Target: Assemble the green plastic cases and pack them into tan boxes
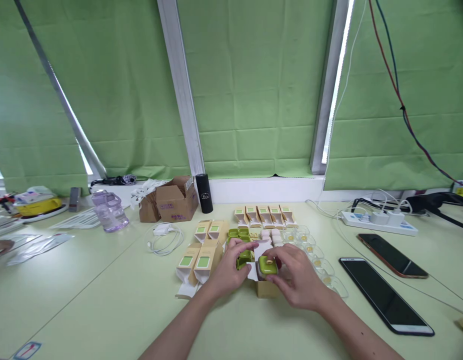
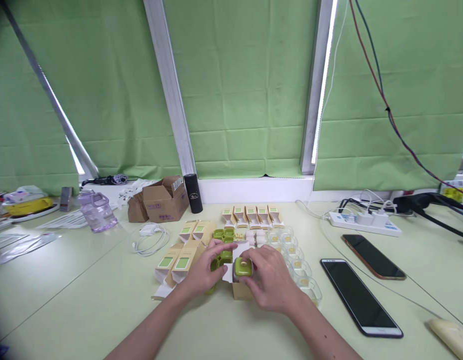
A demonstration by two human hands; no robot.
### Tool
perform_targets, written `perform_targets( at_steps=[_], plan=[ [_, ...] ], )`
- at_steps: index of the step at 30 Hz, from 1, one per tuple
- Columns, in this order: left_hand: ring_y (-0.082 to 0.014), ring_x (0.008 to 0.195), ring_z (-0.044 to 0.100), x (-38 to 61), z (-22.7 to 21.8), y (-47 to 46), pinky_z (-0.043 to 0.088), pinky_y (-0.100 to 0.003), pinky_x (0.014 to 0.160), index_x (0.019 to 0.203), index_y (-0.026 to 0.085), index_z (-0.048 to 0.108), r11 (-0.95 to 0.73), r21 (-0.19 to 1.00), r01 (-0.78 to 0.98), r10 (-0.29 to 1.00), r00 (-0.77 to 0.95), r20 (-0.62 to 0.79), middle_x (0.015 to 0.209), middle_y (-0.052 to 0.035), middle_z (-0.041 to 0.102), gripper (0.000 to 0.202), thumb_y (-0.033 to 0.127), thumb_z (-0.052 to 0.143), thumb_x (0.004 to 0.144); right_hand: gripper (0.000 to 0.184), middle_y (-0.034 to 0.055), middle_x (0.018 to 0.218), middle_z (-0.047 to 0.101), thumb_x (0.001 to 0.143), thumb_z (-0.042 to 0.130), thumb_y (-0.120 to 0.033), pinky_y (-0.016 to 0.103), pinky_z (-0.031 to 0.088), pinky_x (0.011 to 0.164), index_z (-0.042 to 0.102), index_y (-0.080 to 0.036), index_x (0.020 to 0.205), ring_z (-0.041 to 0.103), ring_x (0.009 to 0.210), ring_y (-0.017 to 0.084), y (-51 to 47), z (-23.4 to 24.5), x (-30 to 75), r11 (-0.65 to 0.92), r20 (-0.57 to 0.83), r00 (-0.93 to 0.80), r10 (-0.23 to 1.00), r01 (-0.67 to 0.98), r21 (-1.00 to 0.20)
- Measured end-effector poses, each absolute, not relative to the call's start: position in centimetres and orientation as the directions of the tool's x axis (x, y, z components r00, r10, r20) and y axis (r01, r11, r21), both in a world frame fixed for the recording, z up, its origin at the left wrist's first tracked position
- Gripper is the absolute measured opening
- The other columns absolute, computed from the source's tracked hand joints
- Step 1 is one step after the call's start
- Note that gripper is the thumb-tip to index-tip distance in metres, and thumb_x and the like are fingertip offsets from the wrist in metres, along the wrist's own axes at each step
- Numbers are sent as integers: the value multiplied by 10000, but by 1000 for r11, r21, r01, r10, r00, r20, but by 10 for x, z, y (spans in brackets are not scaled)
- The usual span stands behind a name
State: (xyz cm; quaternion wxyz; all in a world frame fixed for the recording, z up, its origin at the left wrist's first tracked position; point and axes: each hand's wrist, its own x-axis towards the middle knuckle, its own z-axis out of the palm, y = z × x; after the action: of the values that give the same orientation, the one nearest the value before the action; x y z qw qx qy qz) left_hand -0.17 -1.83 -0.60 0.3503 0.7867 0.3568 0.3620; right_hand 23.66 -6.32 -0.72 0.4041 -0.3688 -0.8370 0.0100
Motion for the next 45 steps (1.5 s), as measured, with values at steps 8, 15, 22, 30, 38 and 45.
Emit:
perform_targets(
  at_steps=[8,15,22,30,38,45],
  plan=[
    [-281,1233,576,-1,-10,-17,464,-499,1145,1395,262,668,-503,806,312,819,469,330,1271,-95,537,575,101,636,844,146,35,923,699,916,612,-224,353,470,722,518,-249,1026,631,779,228,-63,-6,236,750,609,-474,636,566,-343],
    [-278,1218,578,-1,-11,-17,478,-499,1137,1391,262,677,-521,799,299,810,468,353,1245,-93,555,574,102,646,841,170,27,903,685,1065,439,-205,326,468,730,522,-247,923,630,791,203,-60,-4,231,760,641,-440,629,519,-390],
    [-278,1223,570,-1,-13,-16,467,-489,1147,1406,262,670,-520,804,288,810,467,356,1248,-94,556,606,86,643,827,166,46,1011,660,1018,495,-140,315,480,709,523,-241,890,619,804,188,-57,-9,230,744,636,-413,652,509,-432],
    [-274,1206,575,-1,-13,-15,471,-487,1136,1414,262,668,-513,801,310,816,464,344,1255,-93,547,631,68,636,815,210,35,1036,609,961,517,-63,297,489,657,549,-229,836,619,771,164,-55,-15,229,682,562,-397,726,525,-509],
    [-270,1200,572,0,-11,-16,466,-477,1134,1388,255,694,-499,820,280,821,455,345,1234,-96,564,602,67,629,819,228,42,1049,609,939,510,-36,308,488,670,606,-224,854,624,776,169,-55,-17,228,675,566,-384,729,537,-506],
    [-255,1156,590,1,-7,-16,471,-452,1125,1343,262,736,-468,850,244,839,425,340,1189,-83,583,631,30,616,769,178,47,968,624,946,487,-88,327,453,691,594,-228,923,598,804,205,-50,-16,229,588,576,-226,786,561,-582]
  ],
)
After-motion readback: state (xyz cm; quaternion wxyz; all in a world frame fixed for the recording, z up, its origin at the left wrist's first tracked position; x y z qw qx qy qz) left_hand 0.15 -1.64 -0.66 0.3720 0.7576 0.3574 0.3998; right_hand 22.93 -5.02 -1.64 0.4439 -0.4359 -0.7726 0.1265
